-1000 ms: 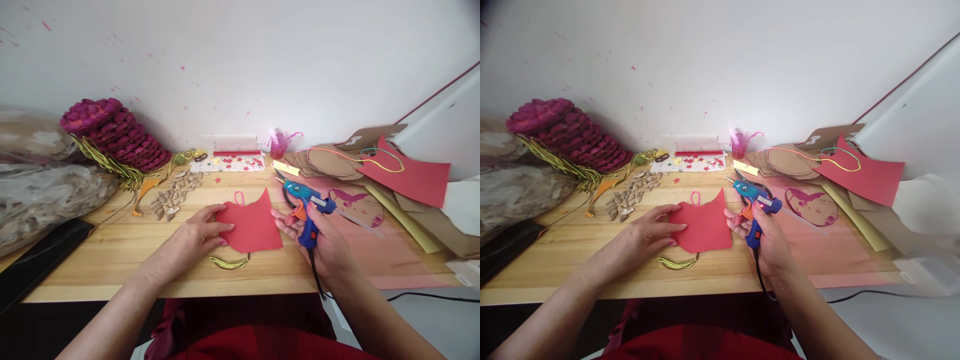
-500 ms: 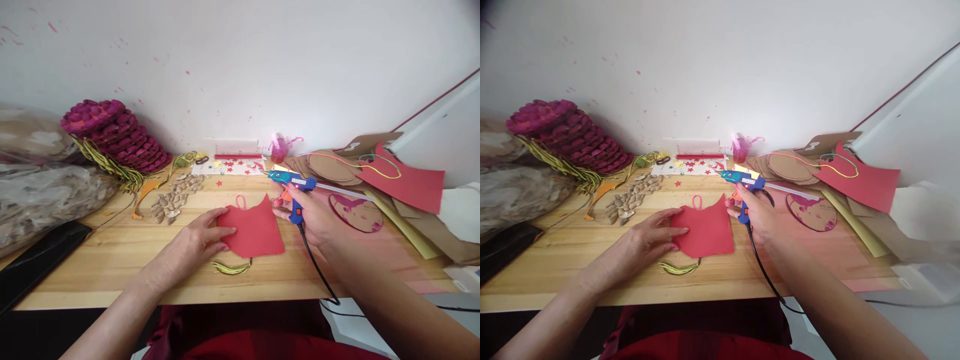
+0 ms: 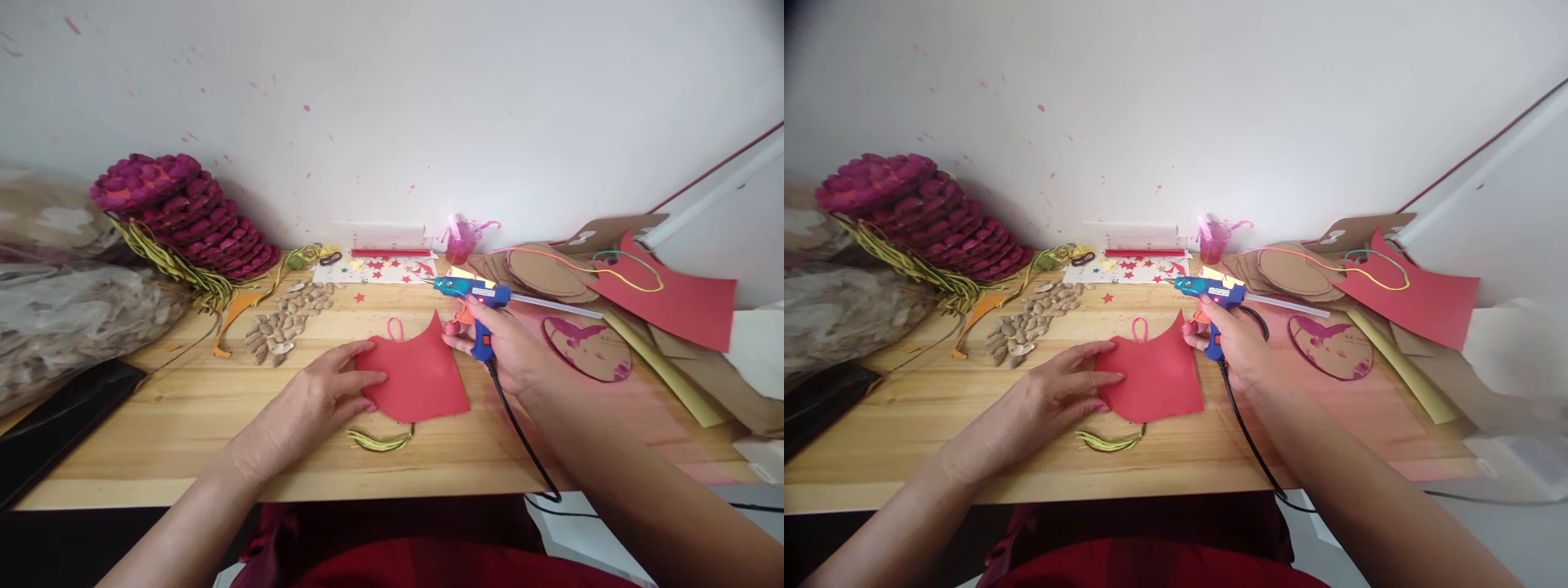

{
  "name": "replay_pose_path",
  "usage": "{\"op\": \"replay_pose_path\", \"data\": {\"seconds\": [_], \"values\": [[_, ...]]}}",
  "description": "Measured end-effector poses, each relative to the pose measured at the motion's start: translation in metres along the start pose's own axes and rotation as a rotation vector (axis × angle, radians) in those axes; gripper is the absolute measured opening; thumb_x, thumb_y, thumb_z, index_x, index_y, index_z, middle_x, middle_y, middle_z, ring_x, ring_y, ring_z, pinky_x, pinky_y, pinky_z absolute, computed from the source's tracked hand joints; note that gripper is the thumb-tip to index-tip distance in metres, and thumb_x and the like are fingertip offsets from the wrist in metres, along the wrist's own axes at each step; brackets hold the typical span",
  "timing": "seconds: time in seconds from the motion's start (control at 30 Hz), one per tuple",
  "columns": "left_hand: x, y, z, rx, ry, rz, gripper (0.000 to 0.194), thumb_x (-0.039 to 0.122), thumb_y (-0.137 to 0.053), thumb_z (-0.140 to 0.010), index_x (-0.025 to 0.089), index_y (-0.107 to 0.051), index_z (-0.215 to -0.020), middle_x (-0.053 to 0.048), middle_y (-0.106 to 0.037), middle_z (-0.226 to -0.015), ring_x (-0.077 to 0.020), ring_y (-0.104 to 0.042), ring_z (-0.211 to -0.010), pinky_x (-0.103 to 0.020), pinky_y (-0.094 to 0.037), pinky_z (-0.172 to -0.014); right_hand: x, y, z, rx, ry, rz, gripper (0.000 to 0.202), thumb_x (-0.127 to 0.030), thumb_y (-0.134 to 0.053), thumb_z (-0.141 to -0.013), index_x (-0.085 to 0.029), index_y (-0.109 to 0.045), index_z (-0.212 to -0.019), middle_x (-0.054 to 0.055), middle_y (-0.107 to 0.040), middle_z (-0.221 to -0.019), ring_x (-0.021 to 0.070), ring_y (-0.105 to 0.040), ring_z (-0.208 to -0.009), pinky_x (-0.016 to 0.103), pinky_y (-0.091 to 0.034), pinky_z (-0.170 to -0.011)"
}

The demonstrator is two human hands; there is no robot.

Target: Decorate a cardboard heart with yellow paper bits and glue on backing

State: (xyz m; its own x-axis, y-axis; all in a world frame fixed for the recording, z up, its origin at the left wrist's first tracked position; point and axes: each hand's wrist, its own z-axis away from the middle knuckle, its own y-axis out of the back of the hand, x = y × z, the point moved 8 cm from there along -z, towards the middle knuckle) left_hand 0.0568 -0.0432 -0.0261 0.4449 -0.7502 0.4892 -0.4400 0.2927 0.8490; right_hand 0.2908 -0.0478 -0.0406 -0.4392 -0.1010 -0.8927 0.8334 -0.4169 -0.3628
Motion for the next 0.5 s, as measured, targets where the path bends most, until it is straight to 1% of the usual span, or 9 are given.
{"op": "replay_pose_path", "data": {"seconds": [0.27,0.5], "values": [[0.0012,0.0014,-0.0012,0.012,-0.015,-0.001,0.029,0.025,-0.058,-0.089,0.027,-0.066,-0.117,-0.008,-0.043,-0.144,-0.0231,-0.049,-0.127,-0.04,-0.045,-0.105,0.0003,-0.0029,0.0007,-0.016,0.017,0.009,0.026,-0.036,-0.08,-0.069,-0.02,-0.065,-0.084,-0.002,-0.063,-0.068,0.0155,-0.067,-0.064,0.031,-0.06,-0.065],[0.0012,0.0017,-0.0005,0.008,-0.009,-0.01,0.029,0.027,-0.058,-0.089,0.029,-0.066,-0.117,-0.006,-0.044,-0.144,-0.0223,-0.049,-0.127,-0.038,-0.045,-0.105,0.0019,-0.002,-0.0007,-0.018,0.038,-0.006,0.03,-0.035,-0.082,-0.066,-0.021,-0.065,-0.088,-0.004,-0.063,-0.071,0.0149,-0.067,-0.062,0.033,-0.06,-0.068]]}}
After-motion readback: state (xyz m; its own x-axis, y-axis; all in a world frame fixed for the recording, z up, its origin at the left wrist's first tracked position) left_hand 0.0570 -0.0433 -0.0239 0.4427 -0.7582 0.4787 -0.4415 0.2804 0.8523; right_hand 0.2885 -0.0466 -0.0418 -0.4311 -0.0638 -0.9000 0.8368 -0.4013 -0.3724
